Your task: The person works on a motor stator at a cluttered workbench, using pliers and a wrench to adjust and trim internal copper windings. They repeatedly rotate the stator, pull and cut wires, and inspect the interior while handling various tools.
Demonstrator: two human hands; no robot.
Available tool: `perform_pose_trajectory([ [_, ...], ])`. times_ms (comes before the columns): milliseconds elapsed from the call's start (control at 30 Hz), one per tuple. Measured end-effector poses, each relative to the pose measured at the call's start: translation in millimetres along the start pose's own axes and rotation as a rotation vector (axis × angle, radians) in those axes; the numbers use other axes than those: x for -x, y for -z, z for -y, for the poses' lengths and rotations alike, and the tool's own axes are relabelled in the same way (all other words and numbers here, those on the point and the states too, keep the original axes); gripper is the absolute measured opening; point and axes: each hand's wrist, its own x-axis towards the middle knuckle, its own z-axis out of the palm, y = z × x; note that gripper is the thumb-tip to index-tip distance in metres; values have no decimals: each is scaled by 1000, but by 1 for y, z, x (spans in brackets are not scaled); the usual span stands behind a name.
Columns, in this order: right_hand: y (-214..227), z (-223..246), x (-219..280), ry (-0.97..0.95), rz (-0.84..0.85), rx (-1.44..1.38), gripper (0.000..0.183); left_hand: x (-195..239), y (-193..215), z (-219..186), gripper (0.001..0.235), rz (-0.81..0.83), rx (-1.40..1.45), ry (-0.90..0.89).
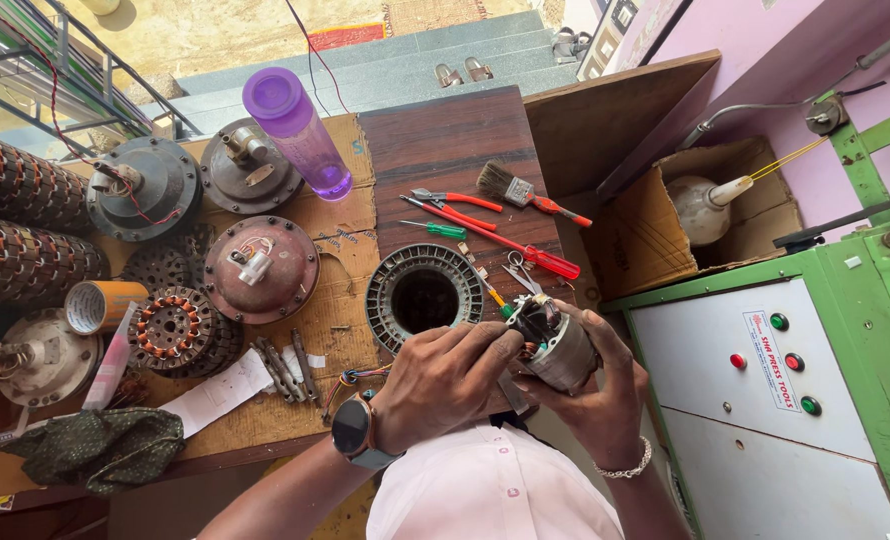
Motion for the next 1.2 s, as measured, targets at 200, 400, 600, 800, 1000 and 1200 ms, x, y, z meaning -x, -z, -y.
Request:
perform_pose_trajectory([
  [200, -4, 10, -22, 67, 47, 59, 97, 10, -5, 16, 36, -28, -192, -61],
  [400, -17, 4, -22, -9, 15, 167, 97, 0, -17, 1, 43, 37, -316, 151],
  [600, -16, -14, -20, -325, 47, -121, 114, -9, -18, 10, 42, 174, 68, 462],
  [800, -24, -19, -19, -543, 48, -860, 129, 12, -12, 21, 121, -9, 655, 533],
  [1000, -23, -14, -27, -470, 244, -894, 126, 17, -41, 7, 133, -127, 1101, 673],
  [1200, 7, -51, -28, -197, 126, -207, 111, 39, -53, 3, 125, -393, 882, 868],
])
